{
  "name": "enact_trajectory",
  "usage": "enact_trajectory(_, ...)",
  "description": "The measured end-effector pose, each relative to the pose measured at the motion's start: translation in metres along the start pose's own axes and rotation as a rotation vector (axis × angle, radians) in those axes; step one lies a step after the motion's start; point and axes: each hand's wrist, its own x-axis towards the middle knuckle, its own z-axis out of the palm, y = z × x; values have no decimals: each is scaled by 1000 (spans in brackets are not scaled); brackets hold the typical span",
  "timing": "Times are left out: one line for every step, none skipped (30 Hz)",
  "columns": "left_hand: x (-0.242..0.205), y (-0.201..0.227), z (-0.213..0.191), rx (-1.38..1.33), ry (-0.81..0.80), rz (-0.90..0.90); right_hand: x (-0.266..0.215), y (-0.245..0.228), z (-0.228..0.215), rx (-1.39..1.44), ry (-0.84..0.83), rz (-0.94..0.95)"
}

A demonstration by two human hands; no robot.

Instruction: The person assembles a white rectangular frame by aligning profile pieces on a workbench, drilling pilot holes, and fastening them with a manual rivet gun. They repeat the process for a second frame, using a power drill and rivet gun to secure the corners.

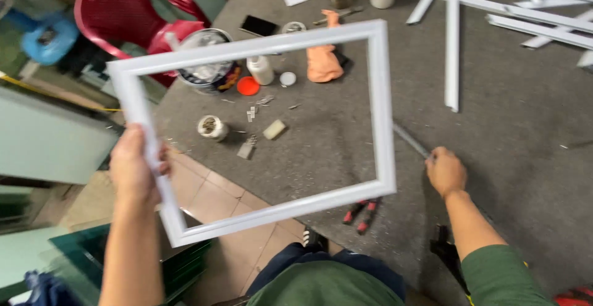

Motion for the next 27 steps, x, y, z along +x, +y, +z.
enact_trajectory(2, 6, -4, -41, 23, 4, -5, 21, -13, 24, 89, 115)
enact_trajectory(-5, 10, -5, -37, 5, -7, -20, 28, -31, 17, 85, 135)
enact_trajectory(-8, 17, -7, -38, -38, 101, -33, 30, -47, 26, 253, 171)
enact_trajectory(-10, 24, -10, -42, -82, 209, -46, 31, -63, 32, 422, 208)
enact_trajectory(-7, 28, -7, -39, -108, 206, -61, -5, -77, 28, 424, 234)
enact_trajectory(-4, 32, -5, -11, -117, 252, -83, -41, -91, 146, 349, -174)
enact_trajectory(-1, 34, -3, 14, -128, 296, -110, -74, -106, 261, 271, -581)
enact_trajectory(9, 30, -1, 14, -156, 292, -129, -88, -83, 255, 275, -554)
enact_trajectory(20, 26, 4, 17, -191, 247, -145, -102, -59, 155, -54, -731)
enact_trajectory(31, 23, 9, 21, -225, 201, -160, -117, -36, 60, -392, -892)
enact_trajectory(43, 19, 17, 20, -258, 201, -154, -115, -31, 63, -383, -861)
enact_trajectory(55, 16, 26, 58, -333, 195, -148, -114, -26, 70, -274, -902)
enact_trajectory(64, 11, 34, 93, -407, 189, -143, -109, -21, 70, -164, -942)
enact_trajectory(57, 12, 50, 89, -438, 189, -137, -95, -13, 65, -157, -912)
enact_trajectory(51, 15, 66, 107, -449, 215, -130, -82, -5, 25, -87, -968)
enact_trajectory(46, 18, 82, 124, -460, 241, -122, -69, 2, -18, -18, -1024)
enact_trajectory(39, 17, 97, 117, -483, 248, -116, -50, -19, -26, -7, -1002)
enact_trajectory(33, 17, 111, 40, -525, 341, -110, -33, -39, 46, -243, -737)
enact_trajectory(24, 15, 119, -35, -555, 429, -107, -15, -59, 121, -474, -474)
enact_trajectory(22, 8, 130, -41, -566, 431, -105, 1, -97, 120, -467, -463)
enact_trajectory(21, 1, 140, -41, -598, 457, -104, 15, -135, 482, -420, -35)
enact_trajectory(19, -6, 149, -42, -630, 484, -103, 29, -173, 830, -343, 401)
enact_trajectory(20, -14, 159, -43, -637, 483, -87, 75, -161, 831, -339, 408)
enact_trajectory(20, -22, 170, -54, -668, 482, -71, 122, -150, 353, -46, 217)
enact_trajectory(19, -33, 178, -64, -701, 477, -59, 170, -136, -129, 232, 20)
enact_trajectory(12, -37, 191, -63, -710, 472, -69, 170, -138, -131, 229, 29)
enact_trajectory(6, -37, 206, -64, -795, 518, -75, 167, -142, -93, 244, 126)
